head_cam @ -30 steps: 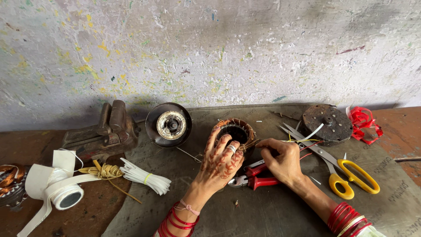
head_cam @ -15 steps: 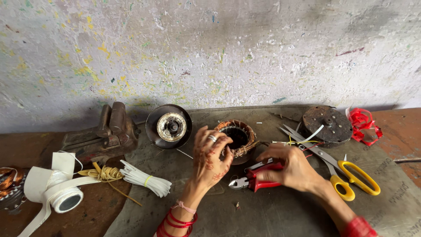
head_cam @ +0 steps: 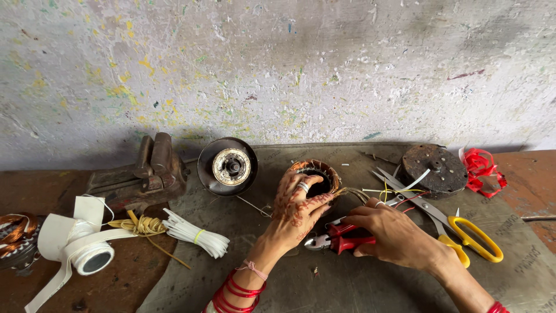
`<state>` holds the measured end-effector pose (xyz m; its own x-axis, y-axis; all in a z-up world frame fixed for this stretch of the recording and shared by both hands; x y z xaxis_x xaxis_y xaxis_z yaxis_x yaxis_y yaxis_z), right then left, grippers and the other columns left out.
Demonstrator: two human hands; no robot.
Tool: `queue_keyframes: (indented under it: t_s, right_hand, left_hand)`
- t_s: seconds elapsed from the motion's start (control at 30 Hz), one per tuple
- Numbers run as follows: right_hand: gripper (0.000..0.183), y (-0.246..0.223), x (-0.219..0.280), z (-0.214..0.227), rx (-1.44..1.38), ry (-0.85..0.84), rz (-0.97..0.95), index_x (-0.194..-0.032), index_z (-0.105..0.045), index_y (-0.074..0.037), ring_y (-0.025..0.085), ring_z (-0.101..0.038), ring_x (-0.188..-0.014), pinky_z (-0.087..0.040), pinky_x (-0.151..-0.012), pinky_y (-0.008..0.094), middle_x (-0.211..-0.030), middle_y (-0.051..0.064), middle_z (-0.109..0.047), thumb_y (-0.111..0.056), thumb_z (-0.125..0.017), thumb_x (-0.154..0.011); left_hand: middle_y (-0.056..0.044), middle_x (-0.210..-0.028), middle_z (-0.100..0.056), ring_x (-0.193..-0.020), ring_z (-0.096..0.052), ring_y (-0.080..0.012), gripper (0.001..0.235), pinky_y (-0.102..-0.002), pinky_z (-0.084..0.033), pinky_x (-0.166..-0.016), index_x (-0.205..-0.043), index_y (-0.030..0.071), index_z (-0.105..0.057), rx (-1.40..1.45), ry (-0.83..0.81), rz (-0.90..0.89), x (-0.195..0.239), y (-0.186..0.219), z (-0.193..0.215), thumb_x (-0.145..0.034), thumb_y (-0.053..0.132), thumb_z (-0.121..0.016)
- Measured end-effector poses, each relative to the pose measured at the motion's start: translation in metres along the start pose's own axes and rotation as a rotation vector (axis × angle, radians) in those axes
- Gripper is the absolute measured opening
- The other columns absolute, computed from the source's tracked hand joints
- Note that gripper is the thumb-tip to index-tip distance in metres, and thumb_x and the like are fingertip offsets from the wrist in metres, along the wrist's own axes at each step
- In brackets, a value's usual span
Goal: The person repairs a ceiling fan motor by threading wires through the stator, stripping wire insulation with pliers, and organizing the internal wiring by hand.
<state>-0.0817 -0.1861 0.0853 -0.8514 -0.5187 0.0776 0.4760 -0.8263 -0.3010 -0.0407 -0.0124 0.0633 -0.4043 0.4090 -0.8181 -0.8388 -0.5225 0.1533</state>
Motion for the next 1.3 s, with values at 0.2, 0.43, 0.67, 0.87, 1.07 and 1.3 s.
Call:
queue_keyframes:
  t_s: [0.2,0.43,0.67,0.87,1.07,1.3]
  right_hand:
    - [0.070,-0.001,0.001,0.002,0.029,-0.025,0.018,-0.135,-0.063,-0.014,0.027,-0.058,-0.119,-0.046,-0.099,0.040,-0.131,0.003,-0.065,-0.019,-0.084,-0.069]
    - [0.079,0.003,-0.003,-0.008,0.064,-0.100,-0.090,-0.142,-0.053,-0.015,0.028,-0.064,-0.112,-0.052,-0.091,0.042,-0.129,0.005,-0.059,-0.002,-0.070,-0.066]
    - [0.087,-0.003,-0.004,-0.009,0.024,-0.100,-0.094,-0.145,-0.052,-0.021,0.027,-0.065,-0.107,-0.054,-0.085,0.041,-0.129,0.004,-0.054,-0.002,-0.069,-0.063]
    - [0.079,-0.003,-0.004,-0.002,0.056,-0.120,-0.139,-0.142,-0.055,-0.019,0.028,-0.064,-0.109,-0.053,-0.091,0.042,-0.126,0.003,-0.055,-0.009,-0.070,-0.065]
    - [0.076,-0.005,-0.002,0.005,-0.069,-0.138,-0.110,-0.141,-0.061,-0.022,0.023,-0.066,-0.111,-0.054,-0.093,0.037,-0.124,0.000,-0.060,-0.008,-0.067,-0.067]
    - [0.077,0.007,-0.004,0.000,-0.089,-0.178,-0.059,-0.142,-0.058,-0.018,0.024,-0.066,-0.111,-0.054,-0.094,0.037,-0.122,0.002,-0.058,0.002,-0.065,-0.068]
  left_hand:
    - [-0.011,-0.112,-0.062,-0.116,-0.057,-0.0317,0.015,-0.046,-0.047,-0.101,-0.092,0.004,-0.074,0.091,-0.020,0.092,-0.004,0.005,0.006,-0.087,0.017,-0.080]
    - [-0.013,-0.107,-0.061,-0.118,-0.054,-0.0337,0.014,-0.052,-0.039,-0.111,-0.092,0.006,-0.075,0.016,-0.055,-0.011,0.000,0.006,0.006,-0.087,0.018,-0.078]
    - [-0.008,-0.098,-0.061,-0.110,-0.056,-0.0281,0.015,-0.046,-0.044,-0.105,-0.094,0.009,-0.077,0.175,-0.060,0.201,0.003,-0.012,-0.002,-0.090,0.024,-0.076]
    - [-0.005,-0.106,-0.069,-0.116,-0.059,-0.0250,0.019,-0.049,-0.034,-0.119,-0.105,0.010,-0.078,0.160,-0.040,0.201,-0.003,-0.028,-0.003,-0.096,0.024,-0.070]
    - [-0.009,-0.092,-0.071,-0.111,-0.059,-0.0277,0.028,-0.054,-0.021,-0.121,-0.087,0.006,-0.080,0.134,-0.219,0.174,-0.022,-0.026,-0.013,-0.081,0.033,-0.079]
    - [-0.009,-0.083,-0.072,-0.100,-0.063,-0.0276,0.020,-0.052,-0.024,-0.123,-0.086,0.008,-0.080,0.174,-0.353,0.280,-0.022,-0.055,-0.027,-0.088,0.027,-0.074]
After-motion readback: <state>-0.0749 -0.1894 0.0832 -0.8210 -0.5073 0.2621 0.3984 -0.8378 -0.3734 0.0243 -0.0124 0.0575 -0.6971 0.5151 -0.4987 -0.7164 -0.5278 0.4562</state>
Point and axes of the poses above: each hand's wrist, its own x-axis away from the middle knuckle, its own z-axis out of the back of the hand, y = z × x, the point moved 5 cm from there along -x, towards the middle knuckle
